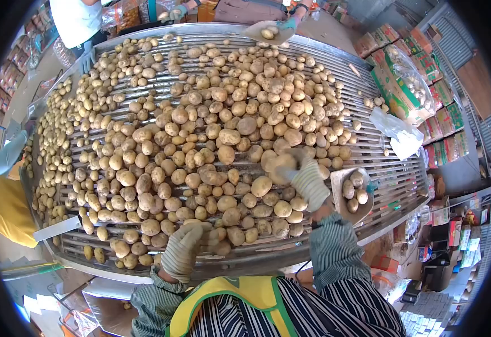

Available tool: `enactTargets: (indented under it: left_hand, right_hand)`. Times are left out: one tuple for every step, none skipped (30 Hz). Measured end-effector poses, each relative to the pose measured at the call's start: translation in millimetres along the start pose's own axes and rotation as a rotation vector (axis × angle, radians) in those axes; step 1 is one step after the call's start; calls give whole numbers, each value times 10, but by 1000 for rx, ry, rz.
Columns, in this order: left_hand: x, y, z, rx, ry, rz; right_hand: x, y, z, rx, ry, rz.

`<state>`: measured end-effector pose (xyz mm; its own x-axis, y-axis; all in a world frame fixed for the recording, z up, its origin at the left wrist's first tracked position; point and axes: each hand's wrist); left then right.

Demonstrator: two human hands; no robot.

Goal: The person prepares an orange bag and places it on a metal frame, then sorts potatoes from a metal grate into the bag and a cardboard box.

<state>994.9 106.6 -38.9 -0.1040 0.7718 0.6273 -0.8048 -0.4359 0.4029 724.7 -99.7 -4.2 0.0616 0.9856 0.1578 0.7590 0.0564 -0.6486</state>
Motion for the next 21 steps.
enactTargets:
  left_hand:
    - [-34,9,8,4,-9,-5]
    - [-68,36,8,111,-71,-37]
    - [-88,62,13,217,-132,-66]
    - [-95,94,32,218,-140,-66]
    - [-91,136,63,270,-156,-59]
    - [-90,143,88,323,-169,-52]
    - [-94,99,108,326,-171,-52]
    - [-101,37,138,408,-267,-63]
    - [-110,-13,167,494,-358,-72]
    - [-118,-43,192,506,-349,-64]
    - [-124,-64,217,541,-353,-83]
    - [-134,-74,237,573,-358,-102]
    - [-140,-77,251,606,-365,-120]
    - [-143,-77,264,591,-362,-85]
    - [-148,-86,266,593,-358,-76]
    - [-161,-91,265,576,-333,-72]
    - [-172,-88,270,556,-311,-73]
    - [-182,-75,280,575,-329,-59]
    - [-187,-73,271,573,-328,-62]
    - [-191,-83,244,593,-316,-29]
    - [-198,-91,213,611,-303,2]
  right_hand:
    - [195,63,-140,-43,-54,-110]
    - [354,125,-272,-89,-109,-221]
    - [434,151,-343,-44,-325,-339]
    - [508,195,-391,-155,-207,-382]
    - [555,234,-420,-266,-89,-423]
    - [503,261,-426,-263,-85,-424]
    - [387,288,-419,-18,-136,-302]
    - [306,323,-395,225,-189,-177]
    - [290,376,-333,228,-197,-183]
    - [303,447,-250,532,-287,-232]
    - [341,509,-207,834,-377,-278]
    - [380,557,-185,857,-368,-269]
    - [388,574,-192,856,-377,-281]
    - [404,572,-203,855,-361,-265]
    - [418,570,-229,852,-345,-246]
    - [438,543,-309,915,-379,-290]
    - [425,554,-266,912,-381,-290]
    - [413,562,-207,917,-424,-270]
    - [411,556,-159,923,-466,-248]
    - [420,543,-118,922,-463,-244]
    - [436,528,-112,850,-423,-190]
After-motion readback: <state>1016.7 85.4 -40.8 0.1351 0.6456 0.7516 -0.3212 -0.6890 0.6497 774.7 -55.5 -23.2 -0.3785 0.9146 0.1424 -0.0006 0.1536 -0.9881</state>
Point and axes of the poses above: each hand's wrist, its own x-axis away from the middle knuckle, its own y-axis out of the palm, z = x × y, and after that the axes turned 12 degrees about z, right-handed
